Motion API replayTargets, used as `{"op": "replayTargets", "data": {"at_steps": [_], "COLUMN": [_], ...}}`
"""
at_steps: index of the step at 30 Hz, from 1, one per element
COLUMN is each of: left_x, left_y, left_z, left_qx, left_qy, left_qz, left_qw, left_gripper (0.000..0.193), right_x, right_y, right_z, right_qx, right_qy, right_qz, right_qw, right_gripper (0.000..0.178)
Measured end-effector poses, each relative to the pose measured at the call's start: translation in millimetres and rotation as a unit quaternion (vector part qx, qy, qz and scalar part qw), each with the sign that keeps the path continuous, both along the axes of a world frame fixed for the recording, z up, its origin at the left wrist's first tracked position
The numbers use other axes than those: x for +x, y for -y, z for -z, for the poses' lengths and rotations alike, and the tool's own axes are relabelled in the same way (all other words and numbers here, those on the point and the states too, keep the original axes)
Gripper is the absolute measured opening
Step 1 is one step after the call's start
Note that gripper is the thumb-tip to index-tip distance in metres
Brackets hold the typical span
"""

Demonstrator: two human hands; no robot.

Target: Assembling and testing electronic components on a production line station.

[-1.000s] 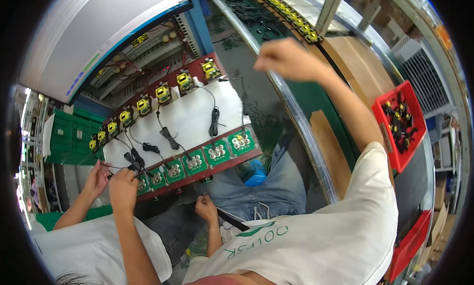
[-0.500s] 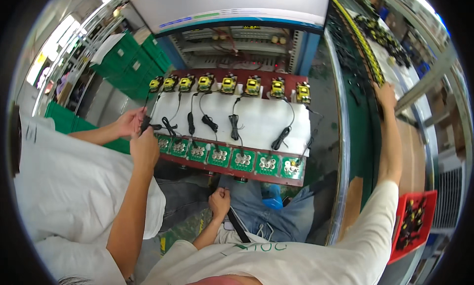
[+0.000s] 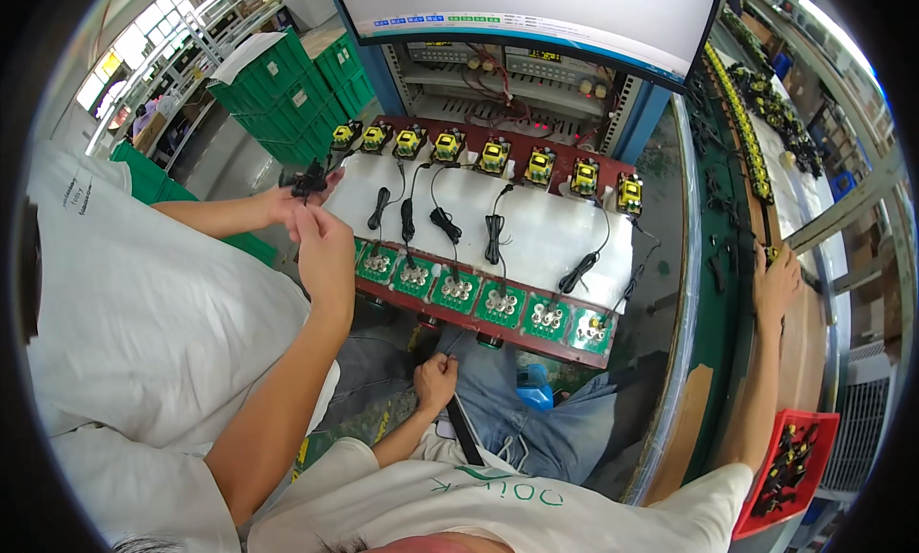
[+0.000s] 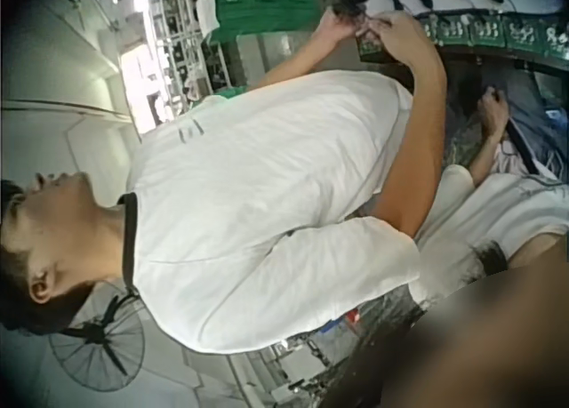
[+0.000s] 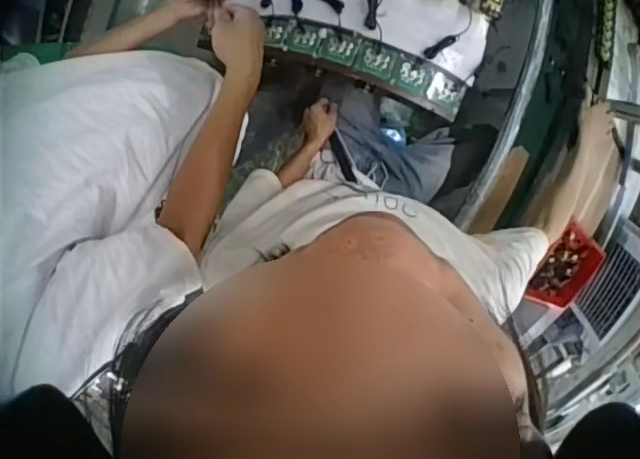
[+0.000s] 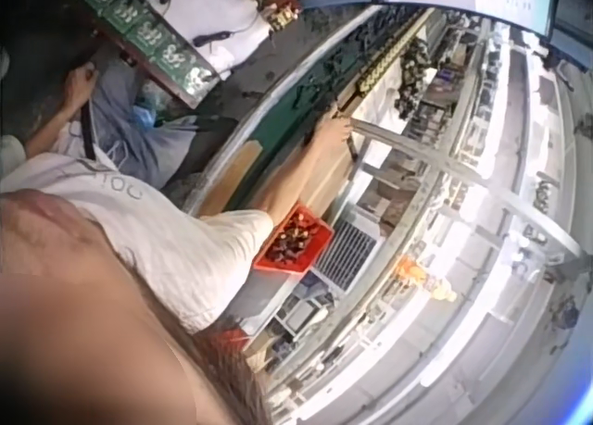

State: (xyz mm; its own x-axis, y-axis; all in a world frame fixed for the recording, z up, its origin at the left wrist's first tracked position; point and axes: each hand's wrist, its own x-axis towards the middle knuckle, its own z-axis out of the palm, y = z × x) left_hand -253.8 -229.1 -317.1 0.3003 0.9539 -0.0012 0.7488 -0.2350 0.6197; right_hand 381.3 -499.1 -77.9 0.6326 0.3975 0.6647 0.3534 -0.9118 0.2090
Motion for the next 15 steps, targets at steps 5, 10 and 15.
{"op": "replayTargets", "data": {"at_steps": [5, 10, 15], "left_x": [-20, 9, 5], "left_y": [2, 6, -1], "left_z": [11, -41, -44], "left_qx": [-0.006, 0.006, 0.008], "left_qy": [0.004, 0.017, 0.035], "left_qz": [-0.024, 0.026, 0.030], "left_qw": [1.000, 0.999, 0.999], "left_gripper": [0.037, 0.034, 0.031], "right_x": [-82, -41, 95], "right_y": [-18, 7, 5], "right_z": [2, -36, -5], "right_qx": [-0.051, 0.052, 0.116], "right_qy": [0.023, -0.115, -0.333], "right_qz": [-0.052, -0.139, -0.192], "right_qw": [0.997, 0.982, 0.916], "right_gripper": [0.063, 0.053, 0.052]}}
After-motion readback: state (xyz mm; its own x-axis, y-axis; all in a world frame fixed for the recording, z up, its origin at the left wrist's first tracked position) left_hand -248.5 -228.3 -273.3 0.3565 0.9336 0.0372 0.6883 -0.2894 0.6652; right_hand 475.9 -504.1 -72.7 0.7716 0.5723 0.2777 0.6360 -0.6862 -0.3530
